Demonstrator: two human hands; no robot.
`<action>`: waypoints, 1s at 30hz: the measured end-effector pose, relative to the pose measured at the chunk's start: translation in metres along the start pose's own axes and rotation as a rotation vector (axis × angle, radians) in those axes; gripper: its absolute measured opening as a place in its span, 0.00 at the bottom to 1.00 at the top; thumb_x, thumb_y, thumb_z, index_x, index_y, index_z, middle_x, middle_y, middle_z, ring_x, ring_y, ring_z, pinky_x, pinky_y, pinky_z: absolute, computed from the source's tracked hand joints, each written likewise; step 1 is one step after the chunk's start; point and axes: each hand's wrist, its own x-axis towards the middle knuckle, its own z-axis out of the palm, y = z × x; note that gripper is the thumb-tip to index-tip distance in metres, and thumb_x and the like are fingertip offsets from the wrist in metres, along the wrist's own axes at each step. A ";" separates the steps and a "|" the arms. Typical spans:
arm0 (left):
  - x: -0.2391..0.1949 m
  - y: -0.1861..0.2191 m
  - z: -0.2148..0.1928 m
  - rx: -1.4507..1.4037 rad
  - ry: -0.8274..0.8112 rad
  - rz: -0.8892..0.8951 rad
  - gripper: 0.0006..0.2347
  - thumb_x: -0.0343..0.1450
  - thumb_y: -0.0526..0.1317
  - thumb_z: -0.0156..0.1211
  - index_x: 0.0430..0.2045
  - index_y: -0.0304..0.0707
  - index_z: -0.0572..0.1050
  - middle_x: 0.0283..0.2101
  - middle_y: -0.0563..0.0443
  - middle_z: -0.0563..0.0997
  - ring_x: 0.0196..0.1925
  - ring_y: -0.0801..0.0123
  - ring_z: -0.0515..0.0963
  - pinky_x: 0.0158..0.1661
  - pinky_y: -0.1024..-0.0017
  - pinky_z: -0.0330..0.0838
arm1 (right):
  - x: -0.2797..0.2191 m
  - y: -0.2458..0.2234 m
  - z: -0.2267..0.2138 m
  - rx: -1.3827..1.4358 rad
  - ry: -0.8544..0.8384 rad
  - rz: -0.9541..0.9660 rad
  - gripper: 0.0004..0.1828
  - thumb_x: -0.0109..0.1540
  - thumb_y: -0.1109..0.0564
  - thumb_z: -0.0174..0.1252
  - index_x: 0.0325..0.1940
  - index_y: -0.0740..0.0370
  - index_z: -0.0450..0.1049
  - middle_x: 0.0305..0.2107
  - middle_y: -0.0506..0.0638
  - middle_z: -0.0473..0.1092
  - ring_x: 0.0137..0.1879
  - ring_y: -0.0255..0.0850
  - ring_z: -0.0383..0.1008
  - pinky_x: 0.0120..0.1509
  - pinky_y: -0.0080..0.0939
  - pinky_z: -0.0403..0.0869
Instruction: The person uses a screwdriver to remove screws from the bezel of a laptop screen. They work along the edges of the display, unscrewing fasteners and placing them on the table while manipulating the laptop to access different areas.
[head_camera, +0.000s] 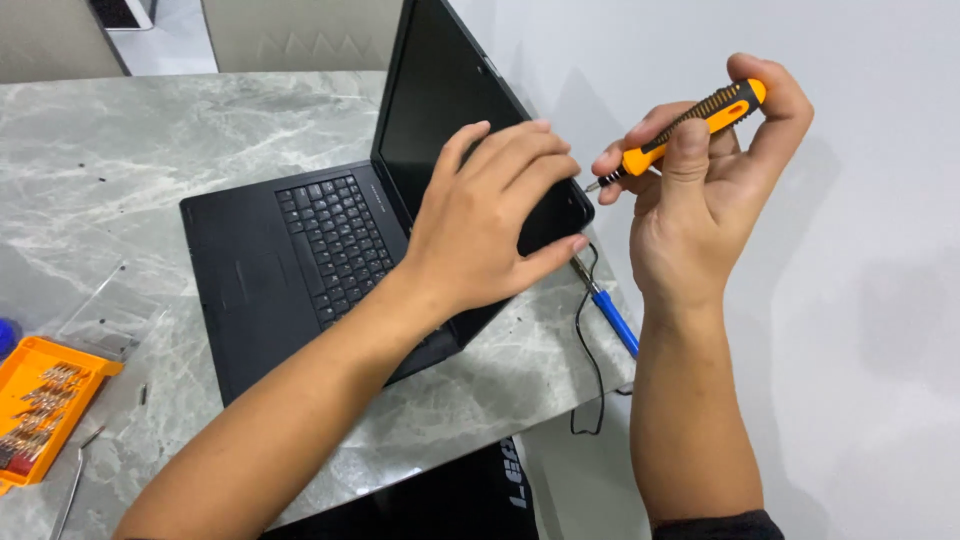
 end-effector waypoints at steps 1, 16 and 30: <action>0.001 -0.001 -0.001 0.007 0.006 -0.001 0.18 0.66 0.49 0.62 0.44 0.40 0.72 0.50 0.51 0.74 0.60 0.59 0.70 0.59 0.53 0.54 | 0.001 0.000 0.001 0.004 -0.006 -0.005 0.17 0.72 0.46 0.47 0.60 0.48 0.51 0.34 0.57 0.65 0.35 0.48 0.75 0.32 0.36 0.74; 0.001 -0.011 0.001 -0.044 -0.053 0.063 0.17 0.65 0.49 0.68 0.42 0.45 0.73 0.50 0.56 0.76 0.60 0.63 0.71 0.59 0.49 0.54 | -0.024 -0.018 0.000 -0.227 0.036 0.142 0.36 0.71 0.63 0.53 0.74 0.53 0.39 0.40 0.57 0.71 0.49 0.40 0.77 0.47 0.34 0.82; 0.009 -0.029 -0.003 -0.008 -0.191 0.209 0.23 0.59 0.49 0.74 0.47 0.54 0.73 0.52 0.60 0.74 0.60 0.61 0.69 0.52 0.51 0.56 | -0.053 -0.013 0.027 -0.370 0.276 -0.248 0.19 0.69 0.60 0.51 0.47 0.56 0.44 0.28 0.63 0.64 0.35 0.54 0.75 0.33 0.40 0.73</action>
